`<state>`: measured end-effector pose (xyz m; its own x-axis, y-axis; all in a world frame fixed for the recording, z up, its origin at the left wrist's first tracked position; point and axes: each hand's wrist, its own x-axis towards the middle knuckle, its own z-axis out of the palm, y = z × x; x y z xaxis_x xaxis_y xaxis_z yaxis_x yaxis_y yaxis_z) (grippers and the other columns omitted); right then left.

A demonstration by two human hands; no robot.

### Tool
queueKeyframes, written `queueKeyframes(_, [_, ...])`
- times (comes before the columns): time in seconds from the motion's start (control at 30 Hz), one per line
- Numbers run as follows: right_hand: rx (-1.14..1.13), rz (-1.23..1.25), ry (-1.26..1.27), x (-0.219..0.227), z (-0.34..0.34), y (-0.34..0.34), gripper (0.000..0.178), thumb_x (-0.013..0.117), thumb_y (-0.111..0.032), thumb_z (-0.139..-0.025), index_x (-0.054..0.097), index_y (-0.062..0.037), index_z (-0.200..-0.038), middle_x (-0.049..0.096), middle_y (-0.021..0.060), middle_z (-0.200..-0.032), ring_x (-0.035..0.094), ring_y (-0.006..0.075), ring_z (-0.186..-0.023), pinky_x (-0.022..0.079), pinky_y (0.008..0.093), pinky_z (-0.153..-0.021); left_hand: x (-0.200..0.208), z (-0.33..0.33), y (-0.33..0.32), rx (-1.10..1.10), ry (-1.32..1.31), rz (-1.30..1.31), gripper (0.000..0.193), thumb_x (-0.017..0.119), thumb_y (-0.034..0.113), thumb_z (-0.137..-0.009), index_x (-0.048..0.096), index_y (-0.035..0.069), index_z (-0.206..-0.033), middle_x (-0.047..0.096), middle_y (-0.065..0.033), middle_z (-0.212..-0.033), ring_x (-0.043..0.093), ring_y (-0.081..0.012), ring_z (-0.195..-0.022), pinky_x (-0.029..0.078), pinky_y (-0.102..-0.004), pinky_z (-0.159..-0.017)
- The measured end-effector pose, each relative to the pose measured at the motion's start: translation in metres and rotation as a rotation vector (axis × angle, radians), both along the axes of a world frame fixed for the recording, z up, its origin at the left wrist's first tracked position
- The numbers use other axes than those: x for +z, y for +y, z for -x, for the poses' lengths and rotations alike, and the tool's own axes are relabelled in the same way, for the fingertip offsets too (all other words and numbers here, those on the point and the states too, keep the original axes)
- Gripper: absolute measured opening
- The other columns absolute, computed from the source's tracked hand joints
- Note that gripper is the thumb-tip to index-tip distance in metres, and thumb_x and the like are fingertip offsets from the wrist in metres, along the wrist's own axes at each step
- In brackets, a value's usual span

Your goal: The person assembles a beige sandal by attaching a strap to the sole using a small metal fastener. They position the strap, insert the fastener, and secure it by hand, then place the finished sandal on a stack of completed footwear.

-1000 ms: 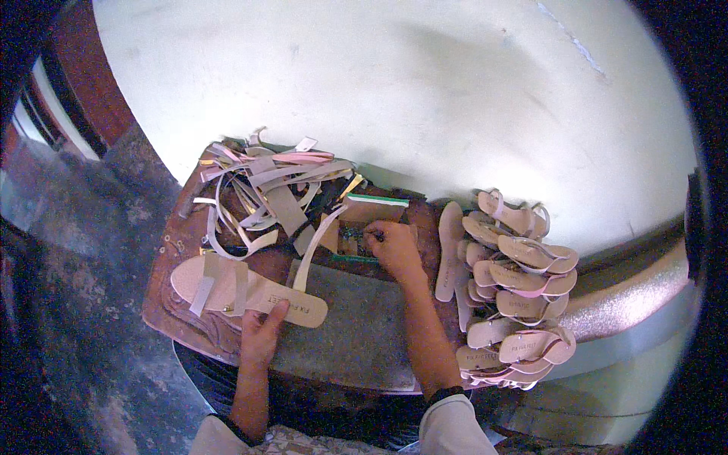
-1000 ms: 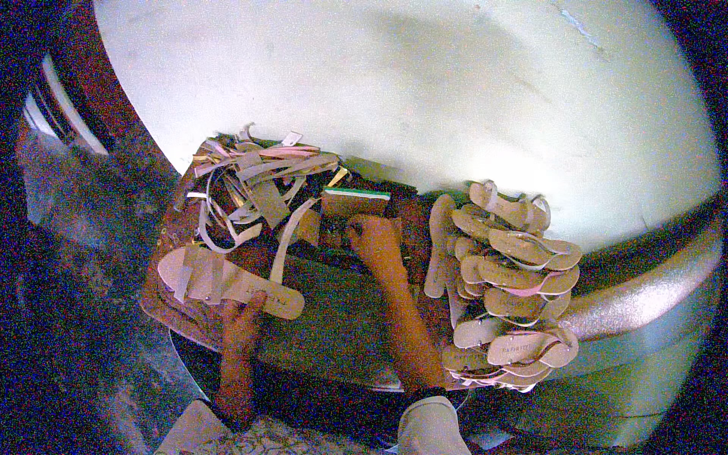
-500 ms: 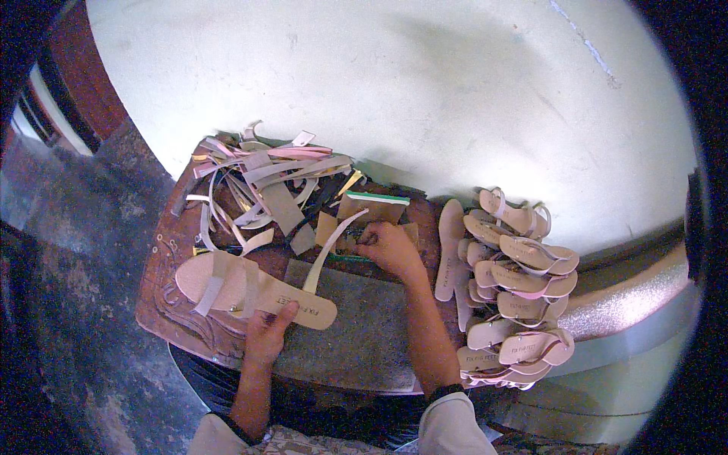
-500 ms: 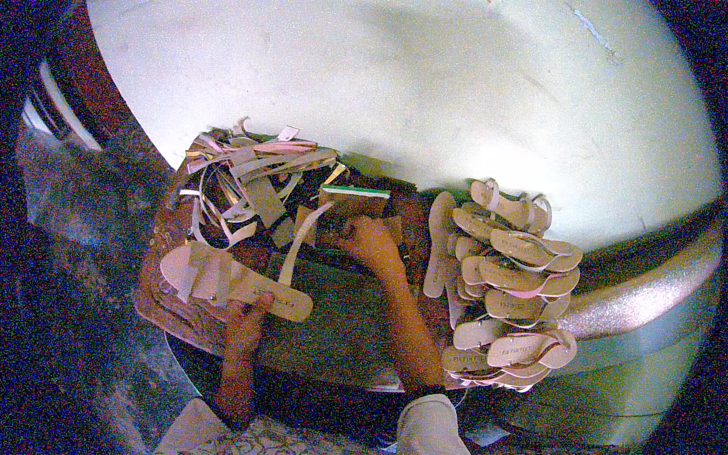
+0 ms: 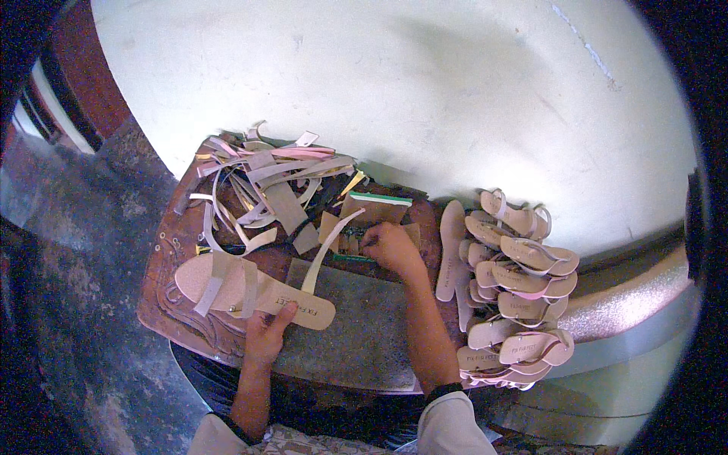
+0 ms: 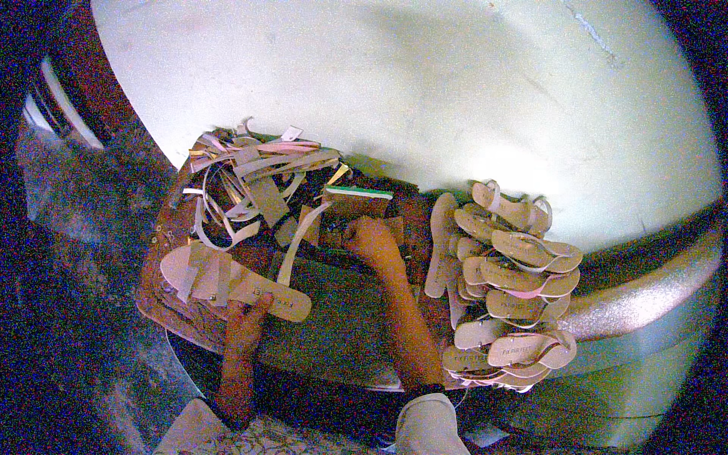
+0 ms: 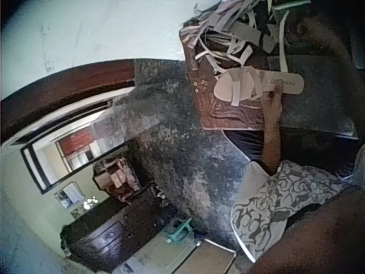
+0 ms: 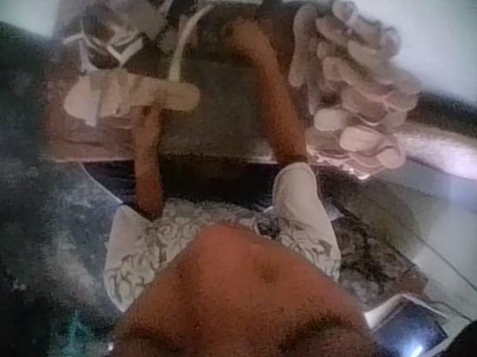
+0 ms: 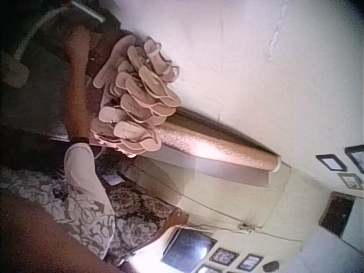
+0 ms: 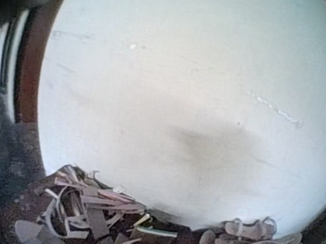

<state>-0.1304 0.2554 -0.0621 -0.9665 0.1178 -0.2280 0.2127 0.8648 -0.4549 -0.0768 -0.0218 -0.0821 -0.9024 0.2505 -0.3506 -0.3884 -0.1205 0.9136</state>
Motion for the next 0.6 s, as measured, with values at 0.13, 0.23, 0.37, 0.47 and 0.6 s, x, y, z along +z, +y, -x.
queueKeyframes(0.13, [0.012, -0.04, 0.039, -0.005, -0.002, 0.001, 0.014, 0.064, -0.012, -0.064, 0.066, -0.0048, -0.076, 0.066, 0.0151, -0.078, 0.063, 0.0314, -0.077, 0.049, 0.0381, -0.075, 0.003, -0.001, 0.002, 0.001, -0.002, -0.011, 0.021, 0.063, 0.014, -0.084, 0.061, -0.001, -0.099, 0.063, -0.006, -0.094, 0.057, -0.0141, -0.087, 0.044, -0.0282, -0.08])
queueKeyframes(0.23, [-0.004, -0.023, 0.12, -0.013, -0.004, 0.002, 0.014, 0.064, -0.012, -0.065, 0.066, -0.0047, -0.077, 0.065, 0.0155, -0.078, 0.063, 0.0323, -0.076, 0.049, 0.0385, -0.073, -0.01, -0.002, 0.001, 0.007, 0.046, -0.084, 0.022, 0.063, 0.014, -0.084, 0.06, -0.001, -0.1, 0.063, -0.006, -0.095, 0.057, -0.0144, -0.088, 0.044, -0.0285, -0.081])
queueKeyframes(0.37, [-0.133, -0.014, 0.25, 0.005, -0.01, -0.003, 0.011, 0.064, -0.011, -0.07, 0.064, -0.0034, -0.077, 0.064, 0.0144, -0.073, 0.063, 0.0275, -0.068, 0.049, 0.0369, -0.065, -0.011, -0.002, 0.001, 0.015, 0.028, -0.086, 0.023, 0.063, 0.014, -0.084, 0.059, -0.001, -0.101, 0.063, -0.006, -0.095, 0.057, -0.0146, -0.089, 0.044, -0.0287, -0.082])
queueKeyframes(0.47, [-0.303, 0.222, 0.375, 0.0, -0.017, 0.005, 0.009, 0.063, -0.011, -0.074, 0.062, -0.0024, -0.079, 0.062, 0.0104, -0.066, 0.061, 0.0179, -0.061, 0.047, 0.0316, -0.056, -0.001, -0.003, 0.001, 0.015, 0.032, -0.088, 0.024, 0.064, 0.014, -0.084, 0.06, -0.001, -0.101, 0.063, -0.0062, -0.096, 0.057, -0.0146, -0.09, 0.043, -0.0288, -0.082])
queueKeyframes(0.6, [-0.394, 0.432, 0.427, 0.0, -0.041, 0.003, 0.01, 0.063, -0.011, -0.077, 0.06, -0.0023, -0.082, 0.061, 0.0041, -0.069, 0.055, 0.0097, -0.059, 0.044, 0.0244, -0.053, -0.008, -0.009, 0.002, -0.023, -0.026, -0.022, 0.025, 0.064, 0.016, -0.084, 0.06, -0.001, -0.102, 0.063, -0.0063, -0.097, 0.057, -0.0148, -0.091, 0.043, -0.0287, -0.082])
